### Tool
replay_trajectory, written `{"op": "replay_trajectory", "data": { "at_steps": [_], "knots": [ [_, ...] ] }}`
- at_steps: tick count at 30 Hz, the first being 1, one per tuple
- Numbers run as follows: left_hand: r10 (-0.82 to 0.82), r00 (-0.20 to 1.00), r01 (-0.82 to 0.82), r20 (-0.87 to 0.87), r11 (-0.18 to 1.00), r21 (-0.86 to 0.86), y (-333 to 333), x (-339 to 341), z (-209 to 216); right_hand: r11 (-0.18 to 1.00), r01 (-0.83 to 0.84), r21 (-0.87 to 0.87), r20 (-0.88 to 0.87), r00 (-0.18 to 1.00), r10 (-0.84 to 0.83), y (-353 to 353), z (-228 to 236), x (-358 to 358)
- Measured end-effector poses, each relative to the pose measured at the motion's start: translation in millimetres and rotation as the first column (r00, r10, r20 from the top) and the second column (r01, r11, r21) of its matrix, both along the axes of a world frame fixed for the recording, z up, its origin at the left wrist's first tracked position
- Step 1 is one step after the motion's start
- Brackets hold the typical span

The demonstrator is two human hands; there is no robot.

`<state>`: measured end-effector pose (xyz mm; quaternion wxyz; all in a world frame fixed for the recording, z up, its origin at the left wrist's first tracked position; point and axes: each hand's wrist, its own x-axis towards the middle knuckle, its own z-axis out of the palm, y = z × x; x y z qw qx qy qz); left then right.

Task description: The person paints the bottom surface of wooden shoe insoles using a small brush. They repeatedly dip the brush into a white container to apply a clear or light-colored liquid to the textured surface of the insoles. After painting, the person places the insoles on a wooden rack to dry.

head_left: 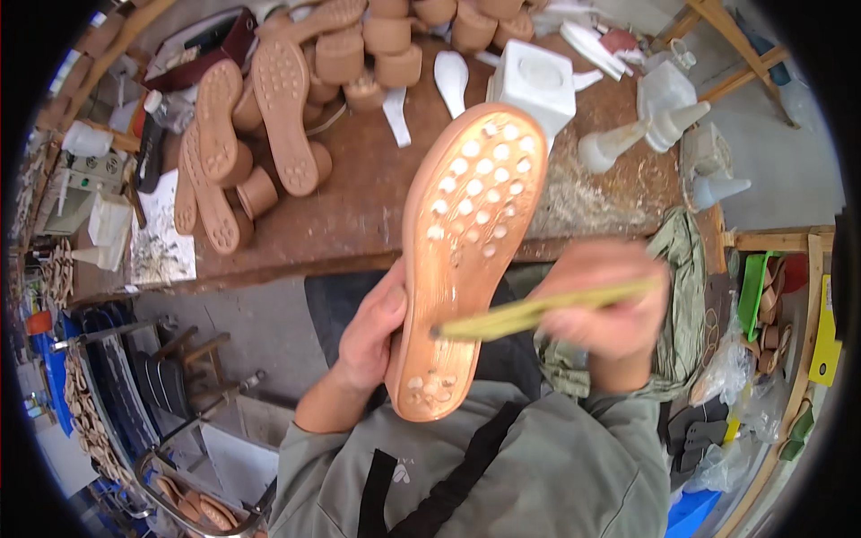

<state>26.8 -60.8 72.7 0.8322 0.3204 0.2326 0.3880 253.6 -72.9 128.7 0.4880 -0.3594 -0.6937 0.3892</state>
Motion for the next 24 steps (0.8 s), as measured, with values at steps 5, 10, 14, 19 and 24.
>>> {"op": "replay_trajectory", "data": {
  "at_steps": [5, 10, 14, 19, 24],
  "knots": [
    [-0.141, 0.978, 0.134, 0.154, 0.99, 0.051, -3, -1, -2, 0.901, 0.396, -0.176, -0.144, 0.895, -0.421, 11, -4, 5],
    [-0.034, 0.998, 0.025, 0.061, 0.99, 0.136, -3, 2, 7, 0.768, 0.295, 0.568, 0.156, 0.878, -0.452, 23, -27, 4],
    [0.124, 0.992, -0.125, 0.017, 0.986, 0.111, 2, 10, 9, 0.977, 0.197, 0.084, -0.129, 0.974, -0.185, -20, -44, 18],
    [0.209, 0.972, -0.176, -0.107, 0.95, 0.258, 7, 13, 3, 0.919, 0.391, 0.05, -0.379, 0.859, -0.345, -27, -27, 26],
    [0.167, 0.985, -0.151, -0.054, 0.963, 0.224, 11, 12, 3, 0.921, 0.03, 0.387, 0.467, 0.856, -0.224, -25, -8, 1]
  ]
}}
